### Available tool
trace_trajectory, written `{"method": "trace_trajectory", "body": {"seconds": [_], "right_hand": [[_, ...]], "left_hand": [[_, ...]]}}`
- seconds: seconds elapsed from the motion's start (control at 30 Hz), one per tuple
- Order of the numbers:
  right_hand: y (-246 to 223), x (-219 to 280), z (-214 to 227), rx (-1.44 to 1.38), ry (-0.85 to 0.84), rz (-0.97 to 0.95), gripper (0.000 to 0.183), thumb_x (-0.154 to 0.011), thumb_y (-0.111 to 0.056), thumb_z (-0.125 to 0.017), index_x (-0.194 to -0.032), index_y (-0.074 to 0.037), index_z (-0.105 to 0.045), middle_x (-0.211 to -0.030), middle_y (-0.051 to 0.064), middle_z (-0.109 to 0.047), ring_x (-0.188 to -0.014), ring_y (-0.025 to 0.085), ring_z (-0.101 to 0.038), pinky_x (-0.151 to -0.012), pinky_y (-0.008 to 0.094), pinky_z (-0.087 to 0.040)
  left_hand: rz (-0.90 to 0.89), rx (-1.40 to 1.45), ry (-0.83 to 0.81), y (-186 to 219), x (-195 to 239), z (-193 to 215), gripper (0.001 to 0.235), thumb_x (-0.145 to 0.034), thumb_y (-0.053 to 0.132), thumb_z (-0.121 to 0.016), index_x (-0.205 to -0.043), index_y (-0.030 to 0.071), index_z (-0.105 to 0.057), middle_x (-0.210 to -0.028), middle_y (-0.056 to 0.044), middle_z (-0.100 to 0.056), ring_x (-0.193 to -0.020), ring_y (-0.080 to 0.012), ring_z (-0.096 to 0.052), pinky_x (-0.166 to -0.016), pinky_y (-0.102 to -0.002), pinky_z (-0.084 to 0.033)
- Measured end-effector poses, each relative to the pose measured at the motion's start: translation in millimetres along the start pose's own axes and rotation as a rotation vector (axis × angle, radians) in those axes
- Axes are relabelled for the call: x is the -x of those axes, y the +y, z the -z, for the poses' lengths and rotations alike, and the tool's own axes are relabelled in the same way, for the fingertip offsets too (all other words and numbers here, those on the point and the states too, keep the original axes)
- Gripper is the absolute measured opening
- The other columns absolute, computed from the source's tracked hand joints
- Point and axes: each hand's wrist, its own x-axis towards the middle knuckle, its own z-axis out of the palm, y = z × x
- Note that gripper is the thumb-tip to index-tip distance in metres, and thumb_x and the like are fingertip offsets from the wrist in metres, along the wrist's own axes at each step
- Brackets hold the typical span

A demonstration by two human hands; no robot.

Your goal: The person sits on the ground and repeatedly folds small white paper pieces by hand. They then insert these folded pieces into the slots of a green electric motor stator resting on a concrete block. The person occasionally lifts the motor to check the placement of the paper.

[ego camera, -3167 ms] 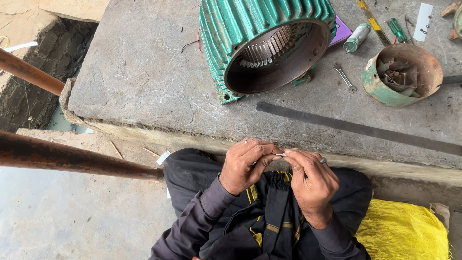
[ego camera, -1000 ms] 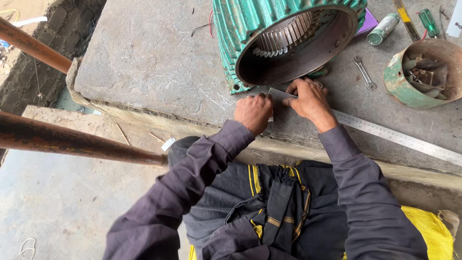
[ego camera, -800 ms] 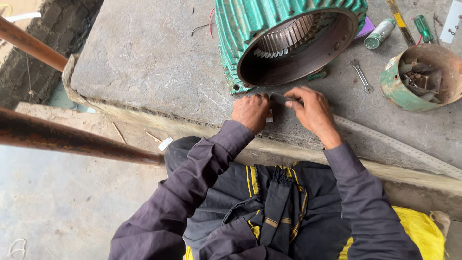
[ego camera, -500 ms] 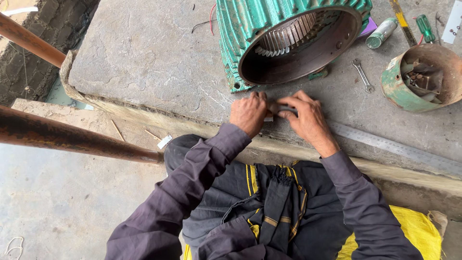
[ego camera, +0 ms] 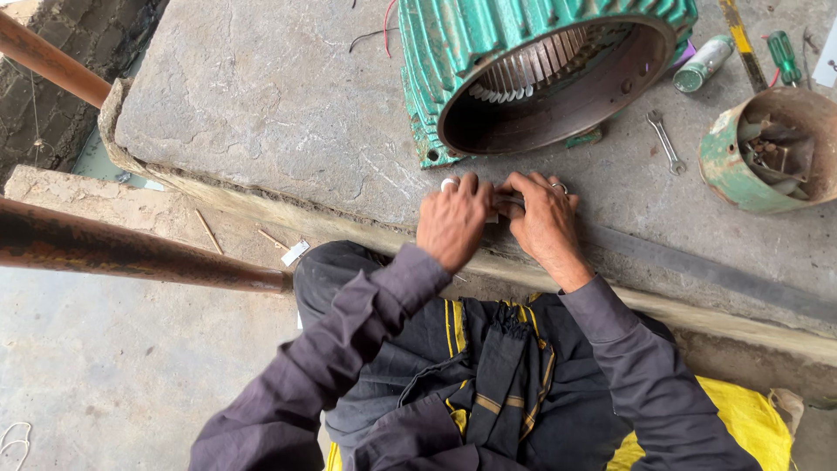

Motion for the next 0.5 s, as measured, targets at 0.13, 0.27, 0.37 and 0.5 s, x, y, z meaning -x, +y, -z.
{"method": "trace_trajectory", "body": {"seconds": [0.13,0.27,0.37,0.5], "right_hand": [[-5.2,-4.3,3.5,0.005,-0.015,-0.033,0.018,-0.087,-0.018,-0.078,-0.103,-0.018,-0.070,-0.096,0.002,-0.068,-0.103,0.028,-0.061,-0.089,0.054,-0.038],[-10.2,-1.7,4.3,0.023,-0.009,-0.034,0.017,-0.088,-0.015,-0.076,-0.104,-0.018,-0.070,-0.098,0.003,-0.066,-0.103,0.029,-0.061,-0.088,0.055,-0.038],[-15.6,-2.7,4.6,0.025,0.003,-0.043,0.017,-0.088,-0.013,-0.075,-0.104,-0.017,-0.069,-0.099,0.003,-0.065,-0.105,0.030,-0.060,-0.088,0.056,-0.038],[-18.7,-4.4,3.8,0.037,0.015,-0.052,0.018,-0.087,-0.010,-0.073,-0.104,-0.017,-0.067,-0.102,0.003,-0.064,-0.108,0.031,-0.058,-0.087,0.057,-0.037]], "left_hand": [[-0.124,0.070,0.210,5.7,40.6,-1.1,0.044,-0.095,0.020,-0.062,-0.138,0.009,-0.062,-0.123,-0.012,-0.062,-0.116,-0.0280,-0.058,-0.090,-0.043,-0.047],[-0.114,-0.090,0.367,20.6,62.6,-14.0,0.060,-0.104,0.046,-0.057,-0.148,0.005,-0.054,-0.138,-0.012,-0.058,-0.128,-0.0275,-0.056,-0.103,-0.051,-0.040],[-0.064,-0.189,0.329,24.8,63.4,-19.8,0.065,-0.106,0.052,-0.054,-0.152,0.007,-0.051,-0.143,-0.011,-0.056,-0.133,-0.0256,-0.054,-0.105,-0.051,-0.040],[-0.058,-0.245,0.319,27.8,62.4,-24.9,0.068,-0.105,0.056,-0.051,-0.153,0.007,-0.050,-0.145,-0.011,-0.055,-0.135,-0.0263,-0.053,-0.105,-0.050,-0.041]]}}
